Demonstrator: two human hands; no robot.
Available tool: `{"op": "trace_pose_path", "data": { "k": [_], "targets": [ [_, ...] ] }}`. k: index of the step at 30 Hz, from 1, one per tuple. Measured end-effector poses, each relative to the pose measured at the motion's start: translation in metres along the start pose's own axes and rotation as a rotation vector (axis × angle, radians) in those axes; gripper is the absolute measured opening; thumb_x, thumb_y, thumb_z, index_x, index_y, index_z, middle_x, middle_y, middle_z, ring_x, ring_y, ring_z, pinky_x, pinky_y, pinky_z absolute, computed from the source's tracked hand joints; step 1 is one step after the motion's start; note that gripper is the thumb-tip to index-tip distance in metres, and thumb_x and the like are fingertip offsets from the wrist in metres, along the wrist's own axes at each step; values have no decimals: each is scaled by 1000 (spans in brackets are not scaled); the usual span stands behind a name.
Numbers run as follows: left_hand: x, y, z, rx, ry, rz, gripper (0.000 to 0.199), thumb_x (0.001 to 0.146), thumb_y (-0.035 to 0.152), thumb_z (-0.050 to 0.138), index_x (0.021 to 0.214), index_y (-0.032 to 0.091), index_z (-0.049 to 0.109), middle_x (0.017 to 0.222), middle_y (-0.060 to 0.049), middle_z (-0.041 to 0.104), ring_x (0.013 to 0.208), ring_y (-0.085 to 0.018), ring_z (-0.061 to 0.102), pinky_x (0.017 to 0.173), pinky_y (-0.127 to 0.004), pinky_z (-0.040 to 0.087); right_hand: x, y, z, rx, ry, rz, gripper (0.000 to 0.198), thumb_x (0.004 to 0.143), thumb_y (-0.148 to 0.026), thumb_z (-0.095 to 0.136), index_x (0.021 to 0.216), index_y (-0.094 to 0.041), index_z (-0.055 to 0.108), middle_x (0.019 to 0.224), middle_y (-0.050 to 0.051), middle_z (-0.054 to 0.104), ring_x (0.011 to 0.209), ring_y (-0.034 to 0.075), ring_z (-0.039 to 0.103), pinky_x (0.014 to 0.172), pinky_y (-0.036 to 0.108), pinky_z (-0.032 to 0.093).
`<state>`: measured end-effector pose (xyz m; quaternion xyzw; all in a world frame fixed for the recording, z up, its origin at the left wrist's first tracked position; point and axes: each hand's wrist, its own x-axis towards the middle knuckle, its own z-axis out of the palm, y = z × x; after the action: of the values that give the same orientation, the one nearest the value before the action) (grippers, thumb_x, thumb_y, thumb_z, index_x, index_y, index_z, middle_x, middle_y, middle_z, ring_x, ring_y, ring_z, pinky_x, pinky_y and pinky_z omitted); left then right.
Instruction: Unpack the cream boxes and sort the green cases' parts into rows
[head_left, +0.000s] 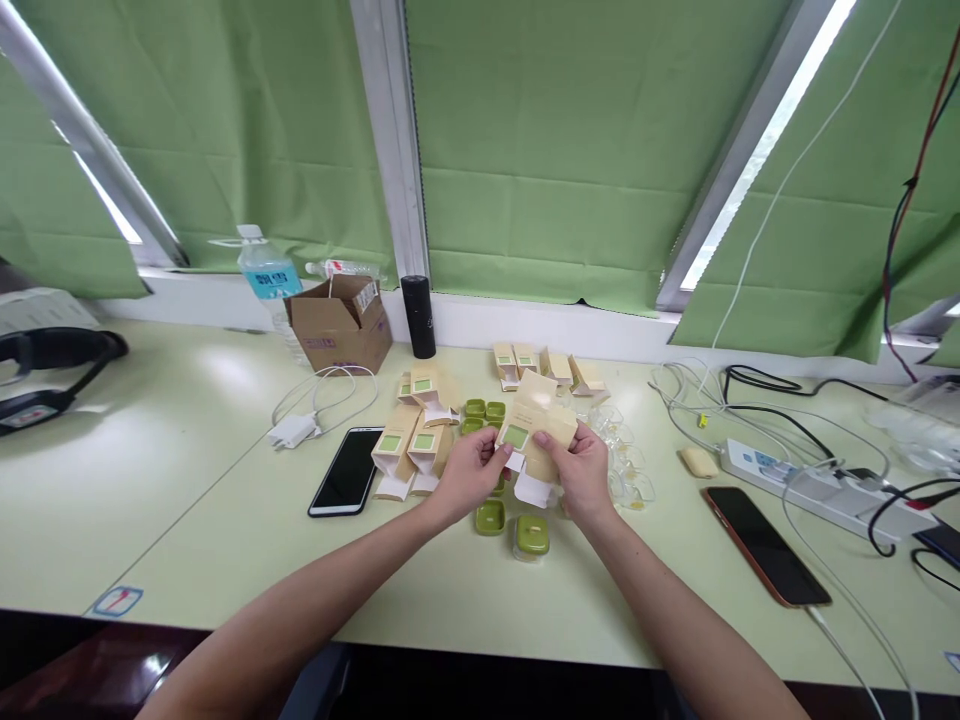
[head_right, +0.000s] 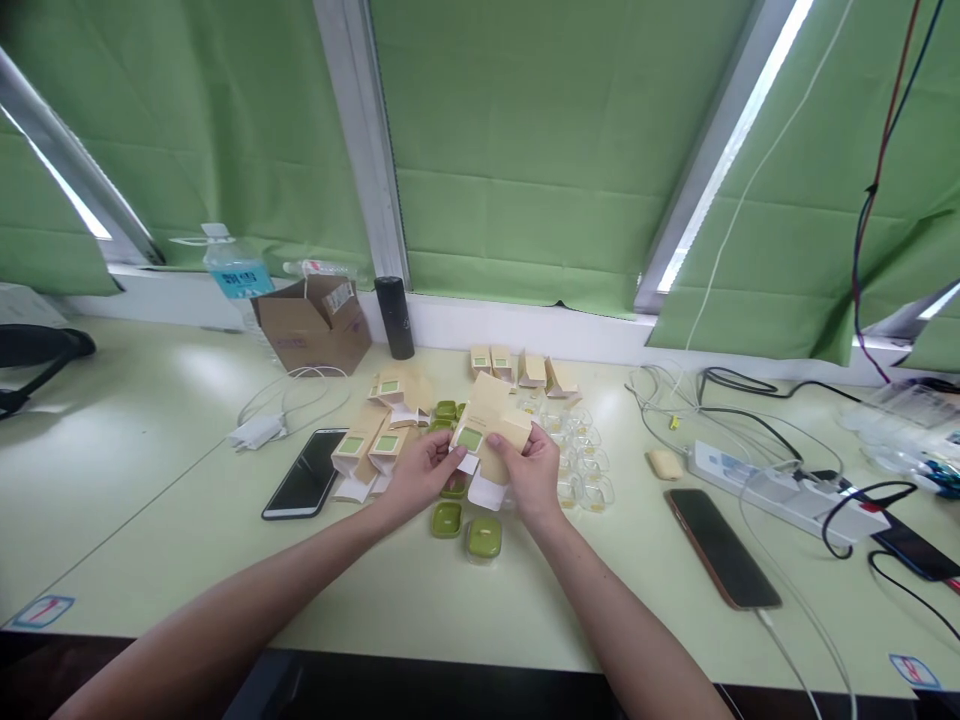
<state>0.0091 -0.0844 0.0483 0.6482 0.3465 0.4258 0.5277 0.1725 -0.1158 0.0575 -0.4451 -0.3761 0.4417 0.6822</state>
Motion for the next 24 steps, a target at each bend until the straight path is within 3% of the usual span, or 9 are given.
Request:
{"op": "trace_pose_path", "data": {
  "k": [2,5,8,14,19,24],
  "targets": [
    [11,8,-7,21,54,-31,31,87,49,66,82,19,60,62,0,63,50,-15,57,47,-26,44,1,-6,-1,-3,-33,-13,52,68,-48,87,107,-21,67,100,8,80,83,25,75,70,37,62],
    [43,26,-25,163,215,-80,23,95,39,56,85,18,60,68,-4,68,56,-15,63,52,-25,48,1,-18,-4,-46,-12,-113,51,76,-52,81,115,-24,63,109,9,78,92,23,71,72,35,59],
    [88,42,-49,424,308,-197,20,97,29,48,88,16,60,81,-9,73,65,-15,69,58,-26,54,0,-25,-8,-116,0,-195,43,81,-51,78,111,-25,63,96,7,77,89,22,70,71,34,55],
    [162,46,-83,744,331,-346,16,70,17,74,62,15,60,66,-13,69,73,-29,72,65,-34,52,-11,-18,-18,-257,-119,-201,32,84,-50,74,102,-25,65,78,2,72,83,22,70,71,34,52],
    [187,38,-77,945,375,-432,29,50,15,85,71,15,64,80,-16,72,99,-39,71,76,-39,52,-16,-10,-27,-275,-116,-171,30,85,-51,73,99,-26,66,74,1,71,77,21,70,69,34,53],
    [188,26,-57,1008,315,-448,24,65,26,83,79,14,66,82,-18,72,96,-39,71,76,-41,52,-14,-7,-32,-274,-112,-182,29,87,-50,70,101,-25,65,74,0,69,74,20,69,68,33,52]
  ]
}}
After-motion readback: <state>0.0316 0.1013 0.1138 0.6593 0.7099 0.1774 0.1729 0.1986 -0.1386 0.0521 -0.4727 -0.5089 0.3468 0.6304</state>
